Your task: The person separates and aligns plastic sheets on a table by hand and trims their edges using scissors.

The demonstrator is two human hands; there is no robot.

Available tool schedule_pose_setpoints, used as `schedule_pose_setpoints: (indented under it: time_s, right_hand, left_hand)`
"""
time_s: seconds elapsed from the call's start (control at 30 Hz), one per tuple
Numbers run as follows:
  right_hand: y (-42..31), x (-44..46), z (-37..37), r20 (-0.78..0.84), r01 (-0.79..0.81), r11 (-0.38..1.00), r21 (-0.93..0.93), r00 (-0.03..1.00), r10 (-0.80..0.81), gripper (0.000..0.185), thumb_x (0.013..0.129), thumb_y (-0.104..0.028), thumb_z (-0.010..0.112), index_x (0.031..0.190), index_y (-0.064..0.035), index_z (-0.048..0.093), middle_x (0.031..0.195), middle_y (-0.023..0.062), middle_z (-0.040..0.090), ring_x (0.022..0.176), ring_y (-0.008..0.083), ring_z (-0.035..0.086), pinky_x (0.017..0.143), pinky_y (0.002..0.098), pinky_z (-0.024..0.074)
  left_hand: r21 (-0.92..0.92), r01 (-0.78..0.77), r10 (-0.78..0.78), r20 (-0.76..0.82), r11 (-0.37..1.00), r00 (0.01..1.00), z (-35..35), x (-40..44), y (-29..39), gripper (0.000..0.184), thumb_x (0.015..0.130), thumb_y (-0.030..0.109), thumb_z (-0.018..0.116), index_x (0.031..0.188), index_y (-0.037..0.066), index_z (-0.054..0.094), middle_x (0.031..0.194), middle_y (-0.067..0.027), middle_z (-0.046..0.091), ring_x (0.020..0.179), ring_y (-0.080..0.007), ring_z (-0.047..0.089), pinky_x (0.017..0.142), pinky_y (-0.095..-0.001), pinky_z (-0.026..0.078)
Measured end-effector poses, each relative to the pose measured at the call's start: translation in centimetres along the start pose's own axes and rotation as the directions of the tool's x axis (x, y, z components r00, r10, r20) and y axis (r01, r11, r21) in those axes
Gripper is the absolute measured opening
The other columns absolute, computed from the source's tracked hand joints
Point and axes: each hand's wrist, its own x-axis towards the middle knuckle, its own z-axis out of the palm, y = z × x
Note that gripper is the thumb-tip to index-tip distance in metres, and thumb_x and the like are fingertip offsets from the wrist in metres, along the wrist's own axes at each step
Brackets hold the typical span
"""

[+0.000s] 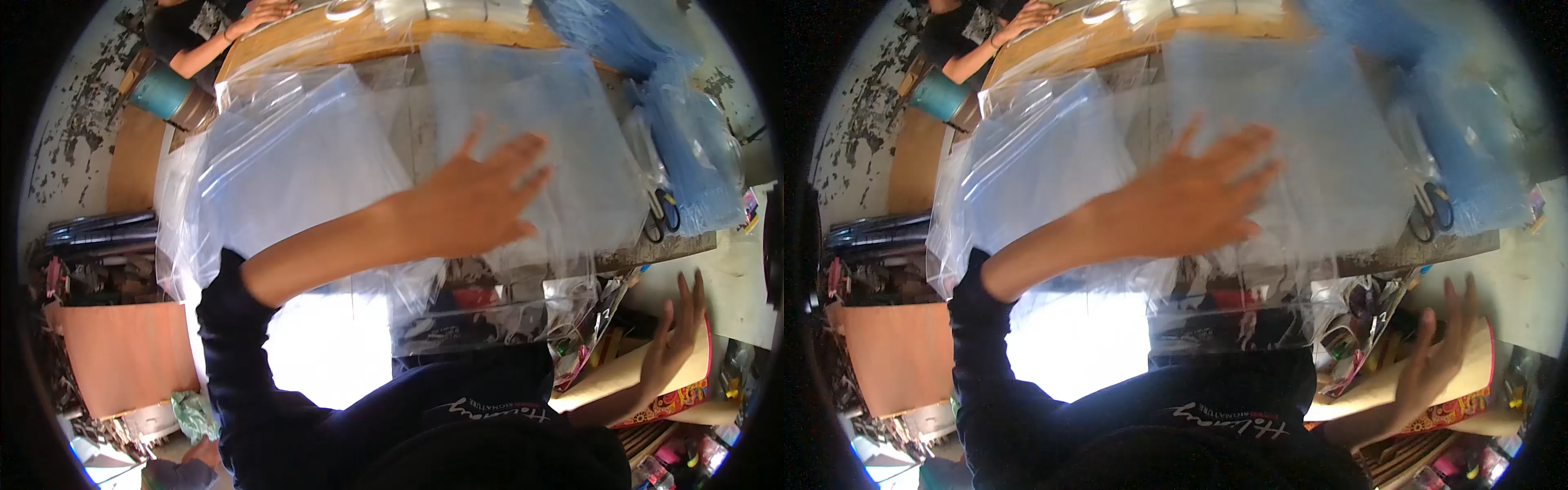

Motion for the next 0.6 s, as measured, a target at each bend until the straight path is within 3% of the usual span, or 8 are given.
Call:
schedule_pose_setpoints:
  time_s: [0.1, 0.2, 0.27, 0.37, 0.47, 0.5, 0.57, 0.6]
  right_hand:
    - [-5.9, 0.6, 2.5, 0.028, 0.175, 0.925, 0.338, 0.980, -0.195, 0.035, 0.087, -0.028, 0.052, 0.111, -0.0029, 0.058, 0.125, 0.0146, 0.048, 0.113, 0.0299, 0.048, 0.093, 0.0395, 0.0382]
    - [-11.1, 1.2, 3.2, 0.218, 0.241, 0.714, 0.658, 0.846, -0.486, 0.037, 0.080, -0.025, 0.061, 0.108, -0.0006, 0.058, 0.125, 0.0143, 0.049, 0.103, 0.0284, 0.056, 0.085, 0.0366, 0.0457]
    - [-13.7, 0.7, 4.4, 0.331, 0.177, 0.650, 0.739, 0.745, -0.579, 0.040, 0.078, -0.026, 0.064, 0.108, -0.0003, 0.056, 0.125, 0.0180, 0.047, 0.101, 0.0305, 0.057, 0.082, 0.0361, 0.0478]
    - [-15.6, -0.6, 6.3, 0.408, 0.079, 0.610, 0.788, 0.674, -0.615, 0.041, 0.079, -0.027, 0.063, 0.112, -0.0031, 0.056, 0.124, 0.0220, 0.047, 0.104, 0.0338, 0.056, 0.086, 0.0371, 0.0450]
    - [-15.9, -0.9, 6.7, 0.340, 0.117, 0.549, 0.828, 0.674, -0.656, 0.046, 0.079, -0.031, 0.065, 0.111, -0.0005, 0.052, 0.123, 0.0262, 0.045, 0.098, 0.0328, 0.058, 0.079, 0.0344, 0.0494]
    - [-15.9, -1.0, 6.8, 0.343, 0.117, 0.559, 0.821, 0.682, -0.647, 0.046, 0.079, -0.031, 0.065, 0.111, -0.0005, 0.052, 0.123, 0.0262, 0.045, 0.098, 0.0328, 0.058, 0.079, 0.0344, 0.0494]
    - [-15.7, -1.0, 7.1, 0.441, -0.236, 0.406, 0.883, 0.713, -0.545, 0.042, 0.079, -0.027, 0.066, 0.107, 0.0016, 0.053, 0.111, 0.0236, 0.054, 0.092, 0.0276, 0.062, 0.076, 0.0318, 0.0501]
    - [-15.6, -1.0, 7.2, 0.443, -0.234, 0.416, 0.879, 0.724, -0.529, 0.042, 0.079, -0.027, 0.066, 0.107, 0.0016, 0.053, 0.111, 0.0236, 0.054, 0.092, 0.0276, 0.062, 0.076, 0.0318, 0.0501]
  left_hand:
    - [0.009, 0.457, -0.457, 0.025, 0.890, 0.889, -5.1, -7.0, 0.8, 0.039, 0.088, 0.024, 0.049, 0.116, -0.004, 0.049, 0.118, -0.0226, 0.048, 0.104, -0.0347, 0.051, 0.088, -0.0474, 0.039]
    - [-0.044, 0.859, -0.854, 0.098, 0.510, 0.512, -5.0, -14.0, 4.1, 0.031, 0.090, 0.017, 0.046, 0.111, -0.005, 0.052, 0.101, -0.0209, 0.053, 0.081, -0.0341, 0.060, 0.070, -0.0400, 0.047]
    - [-0.232, 0.858, -0.881, 0.005, 0.459, 0.473, -2.8, -15.8, 7.4, 0.025, 0.088, 0.009, 0.048, 0.111, -0.001, 0.053, 0.096, -0.0207, 0.051, 0.075, -0.0354, 0.060, 0.064, -0.0409, 0.048]
    - [-0.464, 0.803, -0.915, -0.046, 0.375, 0.401, -1.3, -14.9, 11.0, 0.033, 0.085, 0.002, 0.049, 0.117, 0.001, 0.054, 0.098, -0.0171, 0.051, 0.082, -0.0262, 0.058, 0.068, -0.0326, 0.049]
    - [-0.750, 0.616, -0.956, -0.074, 0.242, 0.285, -1.5, -12.6, 12.5, 0.039, 0.077, 0.002, 0.055, 0.116, 0.002, 0.057, 0.101, -0.0139, 0.048, 0.090, -0.0223, 0.054, 0.072, -0.0323, 0.048]
    - [-0.674, 0.632, -0.909, -0.154, 0.383, 0.387, -1.6, -12.1, 12.6, 0.038, 0.074, 0.004, 0.058, 0.112, 0.002, 0.059, 0.104, -0.0136, 0.045, 0.096, -0.0227, 0.051, 0.071, -0.0318, 0.047]
    - [-0.687, 0.569, -0.849, -0.136, 0.452, 0.511, -2.1, -9.9, 12.7, 0.038, 0.072, 0.002, 0.062, 0.110, 0.003, 0.061, 0.107, -0.0135, 0.043, 0.101, -0.0231, 0.048, 0.071, -0.0309, 0.048]
    - [-0.692, 0.549, -0.832, -0.136, 0.468, 0.538, -1.7, -9.1, 12.6, 0.038, 0.071, 0.000, 0.063, 0.109, 0.003, 0.061, 0.108, -0.0138, 0.043, 0.099, -0.0237, 0.049, 0.071, -0.0307, 0.048]
